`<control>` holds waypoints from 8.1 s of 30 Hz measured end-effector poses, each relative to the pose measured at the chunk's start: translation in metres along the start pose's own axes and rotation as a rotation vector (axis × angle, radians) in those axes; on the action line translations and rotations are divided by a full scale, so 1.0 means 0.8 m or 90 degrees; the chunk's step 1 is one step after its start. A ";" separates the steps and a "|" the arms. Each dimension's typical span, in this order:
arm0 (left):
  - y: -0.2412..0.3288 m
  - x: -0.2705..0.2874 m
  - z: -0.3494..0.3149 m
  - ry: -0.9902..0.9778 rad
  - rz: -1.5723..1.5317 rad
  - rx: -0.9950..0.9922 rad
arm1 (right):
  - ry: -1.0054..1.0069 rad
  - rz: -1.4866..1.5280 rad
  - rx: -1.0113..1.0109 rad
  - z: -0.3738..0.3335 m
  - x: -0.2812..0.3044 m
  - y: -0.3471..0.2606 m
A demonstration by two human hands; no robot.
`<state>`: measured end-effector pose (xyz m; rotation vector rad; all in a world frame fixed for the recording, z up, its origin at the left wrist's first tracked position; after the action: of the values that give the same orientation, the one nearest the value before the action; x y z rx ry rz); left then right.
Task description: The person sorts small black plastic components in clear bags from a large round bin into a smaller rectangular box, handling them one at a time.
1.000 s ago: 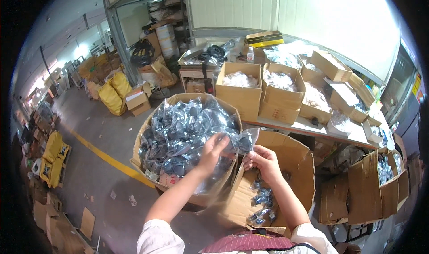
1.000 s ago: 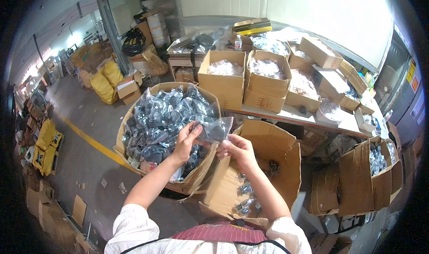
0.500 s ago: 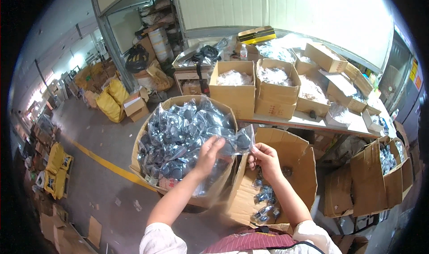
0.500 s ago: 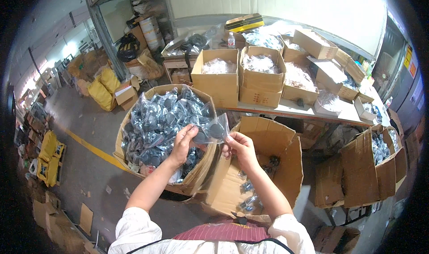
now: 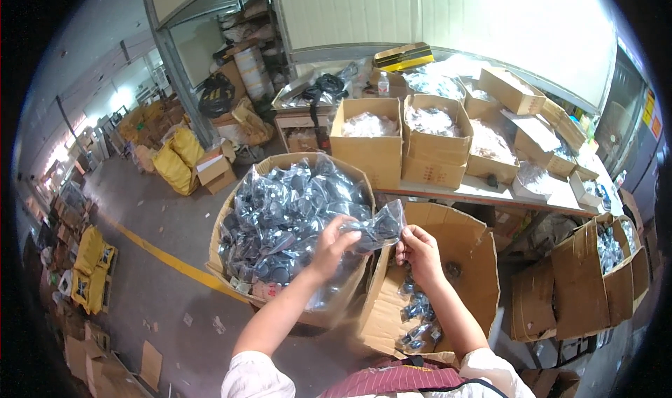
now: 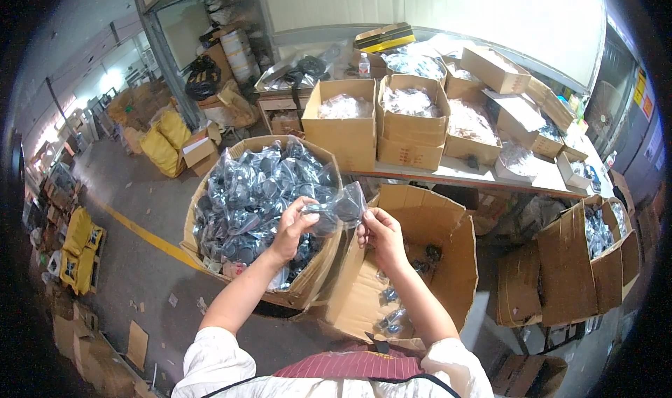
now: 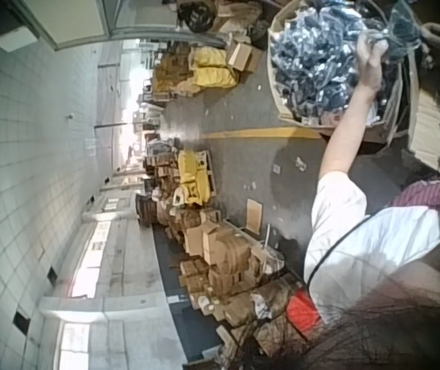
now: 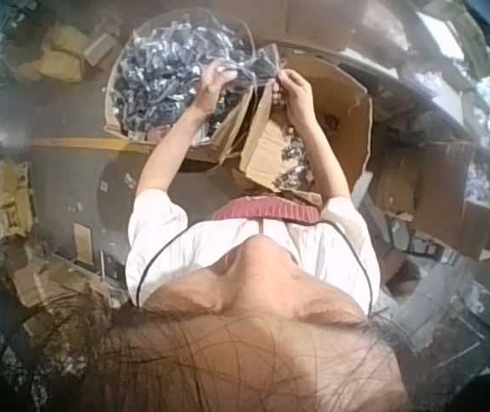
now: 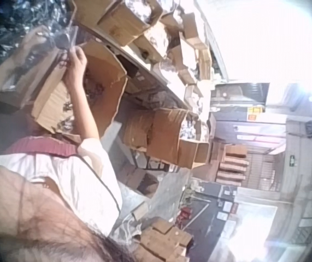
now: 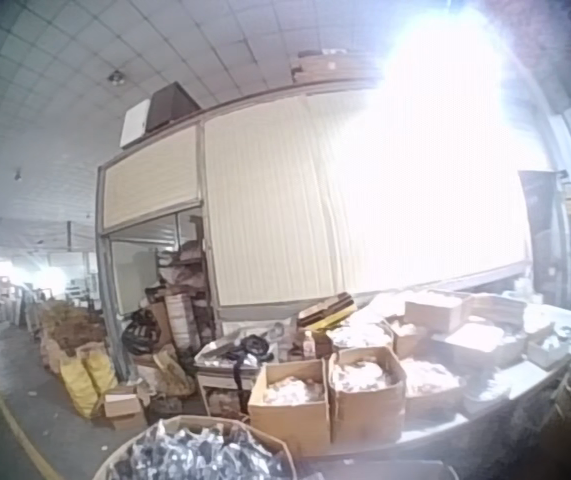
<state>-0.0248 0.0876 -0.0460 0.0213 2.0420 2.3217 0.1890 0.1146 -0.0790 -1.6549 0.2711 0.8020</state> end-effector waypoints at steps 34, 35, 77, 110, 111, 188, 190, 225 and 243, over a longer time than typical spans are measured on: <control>0.000 -0.004 0.001 -0.024 -0.039 -0.009 | 0.020 0.012 -0.014 -0.011 0.013 0.014; 0.000 -0.004 0.001 -0.021 -0.038 -0.007 | 0.020 0.010 -0.015 -0.011 0.014 0.015; -0.003 -0.006 0.005 -0.018 -0.019 -0.007 | 0.010 0.002 -0.006 -0.022 0.011 0.010; 0.026 -0.006 -0.015 0.019 -0.011 0.027 | -0.146 -0.125 0.064 -0.014 -0.009 0.028; 0.032 0.007 -0.013 0.082 -0.034 0.009 | -0.111 -0.099 0.052 -0.010 0.004 0.027; 0.010 -0.109 -0.098 -0.053 -0.001 0.096 | -0.015 0.138 -0.202 -0.136 0.064 -0.003; 0.018 -0.103 -0.099 -0.023 -0.016 0.078 | -0.018 0.173 -0.212 -0.134 0.059 -0.001; -0.023 -0.136 -0.105 -0.118 0.029 0.188 | -0.052 0.189 -0.081 -0.147 0.041 -0.039; 0.174 0.023 -0.071 0.384 0.805 -0.346 | 0.184 -0.310 0.105 -0.061 0.242 -0.014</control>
<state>-0.0496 0.0149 0.0840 0.9438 1.6406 3.9815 0.3547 0.1198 -0.1911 -1.5869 0.1202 0.1702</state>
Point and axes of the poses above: each hand's wrist, its own z-axis towards the middle knuckle, its own x-axis out of the back of the hand, y = z × x, the point moved 5 cm from there along z, towards the middle knuckle, and after that the axes turned 6 degrees about z, right-handed, at the moved point
